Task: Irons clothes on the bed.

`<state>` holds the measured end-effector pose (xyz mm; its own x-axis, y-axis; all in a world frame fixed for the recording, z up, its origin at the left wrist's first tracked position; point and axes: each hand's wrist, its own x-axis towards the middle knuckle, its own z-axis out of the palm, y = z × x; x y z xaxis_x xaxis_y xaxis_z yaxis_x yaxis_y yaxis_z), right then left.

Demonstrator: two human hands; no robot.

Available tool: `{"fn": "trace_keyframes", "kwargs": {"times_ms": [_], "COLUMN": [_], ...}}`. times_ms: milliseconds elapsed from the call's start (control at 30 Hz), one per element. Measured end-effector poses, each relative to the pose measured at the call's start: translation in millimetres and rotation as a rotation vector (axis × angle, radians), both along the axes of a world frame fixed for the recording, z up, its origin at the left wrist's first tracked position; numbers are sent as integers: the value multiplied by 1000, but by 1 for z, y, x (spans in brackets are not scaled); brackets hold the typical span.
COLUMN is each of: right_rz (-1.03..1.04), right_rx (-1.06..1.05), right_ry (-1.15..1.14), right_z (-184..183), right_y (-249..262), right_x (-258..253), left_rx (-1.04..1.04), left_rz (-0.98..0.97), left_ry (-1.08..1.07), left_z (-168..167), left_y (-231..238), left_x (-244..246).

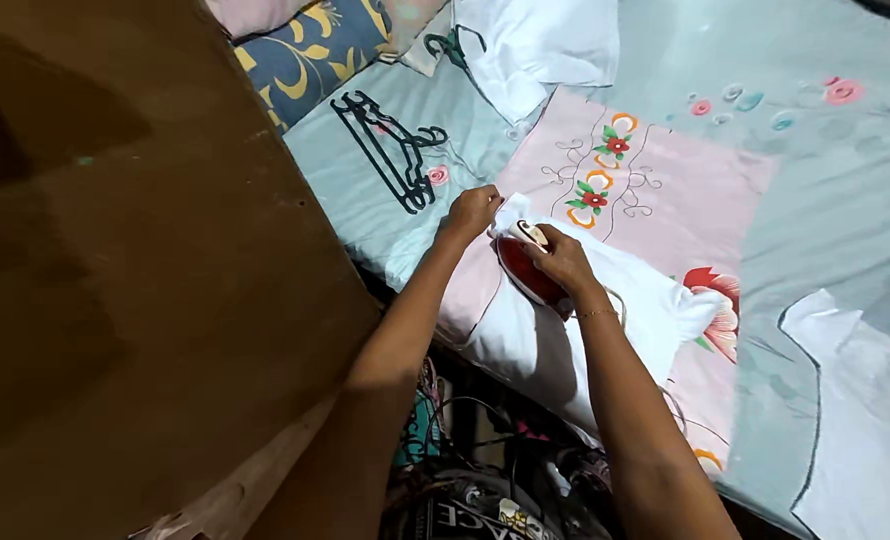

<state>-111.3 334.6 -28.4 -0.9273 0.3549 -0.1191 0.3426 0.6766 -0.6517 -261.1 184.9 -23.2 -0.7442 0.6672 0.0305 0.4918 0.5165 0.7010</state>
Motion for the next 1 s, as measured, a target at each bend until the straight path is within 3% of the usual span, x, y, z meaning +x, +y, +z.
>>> {"fn": "trace_keyframes", "kwargs": {"times_ms": [267, 367, 467, 667, 1000], "right_rz": [77, 70, 40, 33, 167], "right_rx": [-73, -40, -35, -68, -139], "right_ry": [-100, -52, -15, -4, -89], "right_z": [4, 5, 5, 1, 5], "right_y": [24, 20, 9, -3, 0], "right_x": [63, 66, 45, 22, 116], "left_rx": [99, 85, 4, -114, -119], "left_rz": [133, 170, 89, 72, 18], "left_ry": [-51, -205, -322, -210, -424], "left_z": [-22, -37, -41, -50, -35], "left_y": [-82, -99, -98, -84, -89], "left_x": [52, 91, 132, 170, 162]}}
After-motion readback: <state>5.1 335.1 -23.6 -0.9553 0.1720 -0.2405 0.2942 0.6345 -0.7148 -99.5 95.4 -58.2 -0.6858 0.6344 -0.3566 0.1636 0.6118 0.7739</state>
